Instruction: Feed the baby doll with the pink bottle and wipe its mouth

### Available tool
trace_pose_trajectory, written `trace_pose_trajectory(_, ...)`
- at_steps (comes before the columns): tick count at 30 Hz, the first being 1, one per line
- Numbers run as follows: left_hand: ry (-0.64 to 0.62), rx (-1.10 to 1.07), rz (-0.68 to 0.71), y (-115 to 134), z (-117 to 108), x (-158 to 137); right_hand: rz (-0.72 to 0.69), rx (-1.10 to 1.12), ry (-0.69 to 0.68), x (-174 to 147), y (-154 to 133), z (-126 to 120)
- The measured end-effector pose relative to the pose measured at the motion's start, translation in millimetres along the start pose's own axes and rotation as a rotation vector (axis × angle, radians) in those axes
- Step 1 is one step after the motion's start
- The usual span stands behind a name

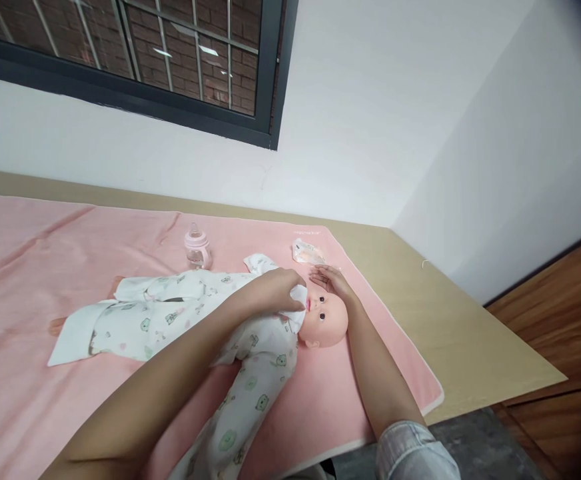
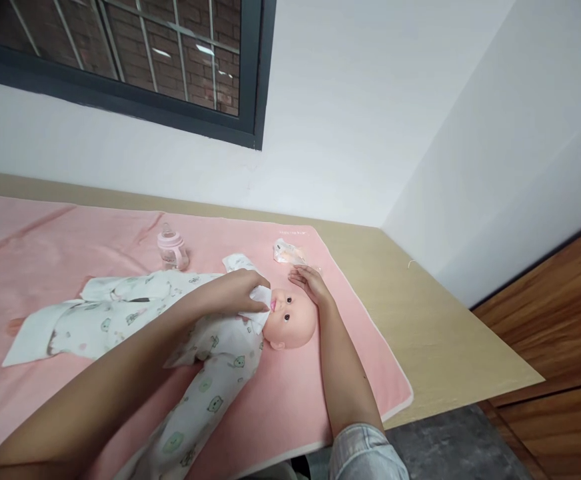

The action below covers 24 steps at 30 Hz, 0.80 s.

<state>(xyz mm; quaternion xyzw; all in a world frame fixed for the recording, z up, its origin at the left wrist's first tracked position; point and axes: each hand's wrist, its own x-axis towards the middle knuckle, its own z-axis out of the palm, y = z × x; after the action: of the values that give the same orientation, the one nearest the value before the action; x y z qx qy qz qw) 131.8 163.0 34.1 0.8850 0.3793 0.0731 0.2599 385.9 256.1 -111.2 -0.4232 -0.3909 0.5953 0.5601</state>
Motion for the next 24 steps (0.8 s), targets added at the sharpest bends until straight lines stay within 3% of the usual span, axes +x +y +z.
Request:
trace_pose_trajectory(9, 0.011, -0.155, -0.017, -12, 0, 2, -0.019, -0.002, -0.029, 2, 2, -3)
trace_pose_trajectory(13, 0.023, -0.107, 0.005, -13, 2, 4, -0.012, -0.007, -0.015, 0, 1, -2)
trace_pose_trajectory(19, 0.16, 0.021, 0.07, -14, 4, 6, -0.007, -0.003, -0.005, -1, 1, -1)
trace_pose_trajectory(24, 0.163, 0.032, 0.073, -14, 6, 8, -0.002, -0.014, -0.012, 0, 0, -2)
